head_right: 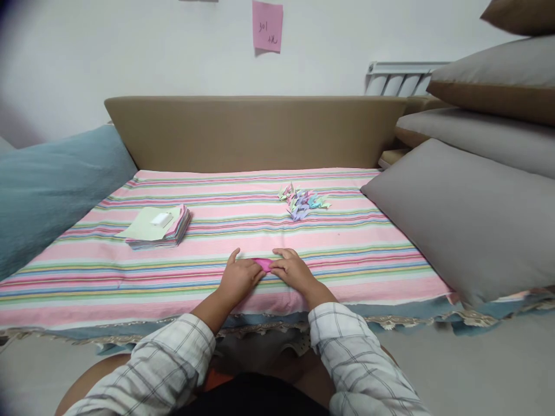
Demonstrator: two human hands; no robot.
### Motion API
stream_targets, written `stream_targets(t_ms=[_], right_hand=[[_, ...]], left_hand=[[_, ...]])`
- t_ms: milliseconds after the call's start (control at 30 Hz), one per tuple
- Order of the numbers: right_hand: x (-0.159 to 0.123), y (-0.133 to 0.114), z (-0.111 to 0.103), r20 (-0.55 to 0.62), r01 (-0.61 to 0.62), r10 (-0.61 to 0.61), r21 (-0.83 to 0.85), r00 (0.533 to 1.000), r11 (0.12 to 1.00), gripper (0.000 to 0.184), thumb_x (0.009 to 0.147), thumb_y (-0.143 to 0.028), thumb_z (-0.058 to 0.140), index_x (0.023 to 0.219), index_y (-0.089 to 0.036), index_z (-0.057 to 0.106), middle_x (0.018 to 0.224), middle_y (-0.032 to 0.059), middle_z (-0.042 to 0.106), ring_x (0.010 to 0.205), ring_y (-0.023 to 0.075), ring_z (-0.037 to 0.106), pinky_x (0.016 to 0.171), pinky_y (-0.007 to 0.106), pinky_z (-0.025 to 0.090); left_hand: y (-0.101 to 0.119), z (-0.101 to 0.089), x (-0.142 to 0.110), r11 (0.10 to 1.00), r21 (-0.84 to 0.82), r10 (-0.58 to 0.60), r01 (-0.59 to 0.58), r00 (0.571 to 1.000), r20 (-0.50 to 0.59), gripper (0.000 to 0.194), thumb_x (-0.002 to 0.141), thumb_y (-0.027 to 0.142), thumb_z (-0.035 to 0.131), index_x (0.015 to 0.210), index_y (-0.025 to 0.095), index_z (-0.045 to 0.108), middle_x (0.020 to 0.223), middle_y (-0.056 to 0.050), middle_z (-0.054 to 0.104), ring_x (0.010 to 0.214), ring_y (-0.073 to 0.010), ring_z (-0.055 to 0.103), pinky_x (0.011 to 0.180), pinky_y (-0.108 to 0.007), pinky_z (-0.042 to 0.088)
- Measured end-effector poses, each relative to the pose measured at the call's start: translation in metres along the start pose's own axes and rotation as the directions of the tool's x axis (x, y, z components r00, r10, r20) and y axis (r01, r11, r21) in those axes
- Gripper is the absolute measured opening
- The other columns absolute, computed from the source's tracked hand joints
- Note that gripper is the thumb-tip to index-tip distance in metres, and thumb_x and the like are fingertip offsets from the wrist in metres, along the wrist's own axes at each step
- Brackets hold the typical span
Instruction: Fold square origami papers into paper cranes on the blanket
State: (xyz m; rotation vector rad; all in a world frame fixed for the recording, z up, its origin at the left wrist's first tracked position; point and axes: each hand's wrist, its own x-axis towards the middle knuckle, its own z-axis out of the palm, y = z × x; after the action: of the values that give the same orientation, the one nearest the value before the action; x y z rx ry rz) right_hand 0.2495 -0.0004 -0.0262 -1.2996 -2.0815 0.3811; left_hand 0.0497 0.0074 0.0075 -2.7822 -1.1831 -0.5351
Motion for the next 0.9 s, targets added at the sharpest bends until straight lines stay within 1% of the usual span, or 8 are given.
stream_targets(t_ms=[133,233,300,433,567,633,733,900], right_hand=[[0.002,-0.002,-0.002,0.045,-0.020,0.020,0.000,0.999,1.000,0.015,0.080,-0.029,0.062,0.091,-0.028,0.073,0.124,0.0070,0.054,0.114,0.0233,0.045,0.098,0.041,0.038],[0.002,-0.005,-0.004,0.058,-0.047,0.046,0.019,0.997,0.999,0.018,0.083,-0.032,0.058,0.090,-0.026,0.073,0.125,0.0078,0.053,0.116,0.0233,0.044,0.100,0.040,0.037],[0.003,-0.007,-0.005,0.063,-0.070,0.068,0.036,0.996,0.997,0.019,0.084,-0.034,0.057,0.089,-0.025,0.073,0.126,0.0086,0.053,0.117,0.0235,0.043,0.100,0.040,0.036],[0.006,-0.011,-0.004,0.048,-0.105,0.103,0.052,0.994,0.993,0.021,0.084,-0.035,0.055,0.086,-0.022,0.073,0.125,0.0096,0.053,0.117,0.0244,0.044,0.100,0.041,0.036],[0.008,-0.014,-0.001,0.023,-0.114,0.113,0.041,0.993,0.993,0.023,0.084,-0.035,0.054,0.082,-0.021,0.073,0.124,0.0102,0.053,0.117,0.0245,0.044,0.099,0.041,0.036],[0.008,-0.015,0.000,0.016,-0.123,0.122,0.037,0.992,0.992,0.023,0.084,-0.035,0.054,0.081,-0.021,0.072,0.124,0.0102,0.053,0.117,0.0246,0.044,0.099,0.041,0.036],[0.009,-0.018,0.000,0.013,-0.129,0.129,0.046,0.992,0.990,0.022,0.084,-0.035,0.054,0.082,-0.022,0.072,0.125,0.0097,0.053,0.118,0.0244,0.043,0.100,0.041,0.035],[0.010,-0.021,0.002,0.054,-0.150,0.145,0.106,0.988,0.983,0.020,0.080,-0.037,0.058,0.085,-0.023,0.072,0.128,0.0083,0.050,0.121,0.0237,0.041,0.102,0.039,0.034]], left_hand=[[0.000,-0.002,-0.002,0.999,0.012,-0.033,0.033,0.999,-0.024,0.026,0.089,0.035,0.046,0.077,0.022,0.066,0.072,-0.002,0.065,0.074,-0.0164,0.058,0.104,-0.047,0.020],[-0.002,-0.005,-0.008,0.997,-0.015,-0.074,0.074,0.995,-0.070,0.024,0.090,0.034,0.046,0.082,0.024,0.066,0.078,-0.002,0.065,0.084,-0.0187,0.056,0.104,-0.048,0.020],[-0.003,-0.007,-0.011,0.990,-0.055,-0.132,0.127,0.986,-0.104,0.021,0.088,0.034,0.049,0.082,0.025,0.066,0.084,-0.003,0.065,0.091,-0.0209,0.053,0.102,-0.049,0.022],[-0.006,-0.009,-0.018,0.947,-0.129,-0.311,0.293,0.939,-0.148,0.019,0.082,0.039,0.057,0.077,0.025,0.069,0.105,-0.006,0.059,0.101,-0.0258,0.048,0.096,-0.048,0.031],[-0.011,-0.005,-0.023,0.902,-0.202,-0.407,0.381,0.908,-0.102,0.018,0.081,0.038,0.059,0.079,0.025,0.070,0.133,-0.006,0.046,0.116,-0.0304,0.040,0.096,-0.050,0.033],[-0.017,-0.003,-0.024,0.886,-0.257,-0.412,0.385,0.909,-0.059,0.016,0.081,0.037,0.059,0.084,0.026,0.070,0.135,-0.006,0.045,0.119,-0.0296,0.040,0.097,-0.050,0.034],[-0.026,-0.002,-0.024,0.872,-0.341,-0.379,0.350,0.925,-0.019,0.015,0.080,0.033,0.060,0.088,0.025,0.070,0.130,-0.007,0.050,0.117,-0.0266,0.045,0.098,-0.046,0.036],[-0.042,-0.005,-0.019,0.893,-0.366,-0.271,0.263,0.962,0.030,0.012,0.077,0.033,0.064,0.077,0.023,0.071,0.124,-0.008,0.055,0.114,-0.0262,0.048,0.098,-0.043,0.038]])
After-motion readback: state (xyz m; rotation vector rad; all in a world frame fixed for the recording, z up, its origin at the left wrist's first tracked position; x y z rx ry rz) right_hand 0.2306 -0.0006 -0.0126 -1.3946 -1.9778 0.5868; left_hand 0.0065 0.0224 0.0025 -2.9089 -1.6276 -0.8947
